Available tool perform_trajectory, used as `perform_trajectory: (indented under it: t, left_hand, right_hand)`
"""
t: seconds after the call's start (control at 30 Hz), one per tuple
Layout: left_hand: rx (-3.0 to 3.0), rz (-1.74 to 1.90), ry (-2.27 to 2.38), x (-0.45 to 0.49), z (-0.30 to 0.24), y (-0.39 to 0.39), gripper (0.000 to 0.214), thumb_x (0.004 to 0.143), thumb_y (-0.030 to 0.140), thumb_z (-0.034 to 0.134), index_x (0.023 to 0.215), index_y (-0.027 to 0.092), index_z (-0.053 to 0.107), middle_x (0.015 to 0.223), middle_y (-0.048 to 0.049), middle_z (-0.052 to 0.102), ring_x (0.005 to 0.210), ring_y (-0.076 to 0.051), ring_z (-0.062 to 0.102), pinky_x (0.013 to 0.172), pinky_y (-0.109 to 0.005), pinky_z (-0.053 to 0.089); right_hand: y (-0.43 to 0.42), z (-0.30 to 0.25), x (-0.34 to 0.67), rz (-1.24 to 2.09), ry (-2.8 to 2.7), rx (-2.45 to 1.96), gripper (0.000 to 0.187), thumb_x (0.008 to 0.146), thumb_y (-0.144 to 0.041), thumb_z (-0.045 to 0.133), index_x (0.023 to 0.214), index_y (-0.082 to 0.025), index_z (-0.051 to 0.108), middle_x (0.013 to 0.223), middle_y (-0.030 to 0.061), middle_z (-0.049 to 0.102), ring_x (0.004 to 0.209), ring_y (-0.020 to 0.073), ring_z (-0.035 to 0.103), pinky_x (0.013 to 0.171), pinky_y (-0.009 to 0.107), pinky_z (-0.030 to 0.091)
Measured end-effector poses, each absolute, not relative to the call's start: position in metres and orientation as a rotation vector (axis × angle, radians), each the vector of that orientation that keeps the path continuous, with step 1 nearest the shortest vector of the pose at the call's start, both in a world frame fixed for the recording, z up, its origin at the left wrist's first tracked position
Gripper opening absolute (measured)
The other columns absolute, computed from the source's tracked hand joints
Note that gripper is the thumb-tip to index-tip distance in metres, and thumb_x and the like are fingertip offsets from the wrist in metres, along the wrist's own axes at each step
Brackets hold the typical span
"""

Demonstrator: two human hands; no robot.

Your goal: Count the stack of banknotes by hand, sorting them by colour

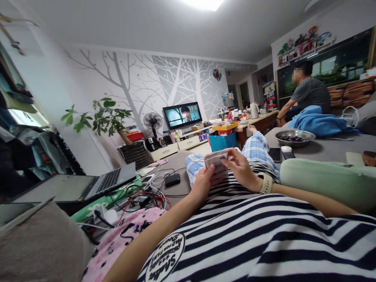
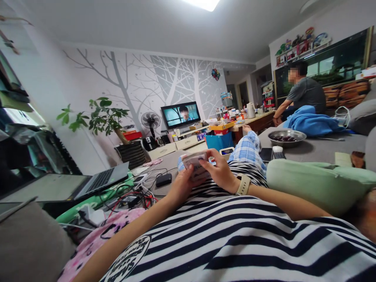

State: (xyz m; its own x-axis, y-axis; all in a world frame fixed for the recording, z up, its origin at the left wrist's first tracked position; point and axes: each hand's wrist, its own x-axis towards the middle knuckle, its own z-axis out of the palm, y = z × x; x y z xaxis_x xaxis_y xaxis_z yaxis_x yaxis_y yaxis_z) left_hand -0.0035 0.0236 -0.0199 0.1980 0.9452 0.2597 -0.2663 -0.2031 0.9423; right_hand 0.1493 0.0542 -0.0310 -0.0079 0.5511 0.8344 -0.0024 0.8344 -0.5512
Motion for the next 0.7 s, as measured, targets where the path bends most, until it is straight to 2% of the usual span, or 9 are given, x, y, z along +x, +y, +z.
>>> perform_trajectory:
  t: [0.17, 0.3, 0.5, 0.7]
  left_hand:
    - [1.303, 1.267, 0.754, -0.0026, -0.0216, 0.0210, 0.032, 0.081, 0.038, 0.063, 0.105, 0.017, 0.068, 0.100, -0.0108, 0.072, 0.093, -0.027, 0.067, 0.072, -0.035, 0.055]
    - [1.338, 1.241, 0.737, -0.0056, -0.0238, 0.0234, 0.034, 0.081, 0.040, 0.062, 0.105, 0.016, 0.067, 0.102, -0.0118, 0.072, 0.091, -0.027, 0.068, 0.073, -0.036, 0.055]
    - [1.371, 1.227, 0.734, -0.0090, -0.0267, 0.0274, 0.034, 0.079, 0.042, 0.064, 0.098, 0.014, 0.068, 0.094, -0.0130, 0.073, 0.090, -0.029, 0.068, 0.072, -0.038, 0.055]
    - [1.460, 1.145, 0.726, -0.0096, -0.0243, 0.0209, 0.038, 0.081, 0.049, 0.058, 0.098, 0.018, 0.071, 0.096, -0.0115, 0.074, 0.094, -0.029, 0.067, 0.080, -0.040, 0.054]
  right_hand:
    - [0.0520, -0.0298, 0.1457, 0.647, -1.451, -0.339, 0.030, 0.084, -0.045, 0.060, 0.103, -0.022, 0.055, 0.087, 0.0012, 0.061, 0.078, 0.0161, 0.056, 0.068, 0.027, 0.047]
    - [0.0505, -0.0294, 0.1438, 0.745, -1.502, -0.327, 0.028, 0.084, -0.048, 0.058, 0.090, -0.021, 0.061, 0.081, 0.0010, 0.062, 0.075, 0.0165, 0.055, 0.069, 0.029, 0.047]
    - [0.0460, -0.0279, 0.1452, 0.787, -1.496, -0.304, 0.029, 0.082, -0.049, 0.061, 0.085, -0.021, 0.064, 0.079, 0.0007, 0.063, 0.074, 0.0166, 0.055, 0.071, 0.029, 0.046]
    - [0.0436, -0.0254, 0.1445, 0.829, -1.466, -0.343, 0.031, 0.080, -0.050, 0.061, 0.086, -0.019, 0.066, 0.077, 0.0004, 0.063, 0.070, 0.0152, 0.053, 0.065, 0.027, 0.044]
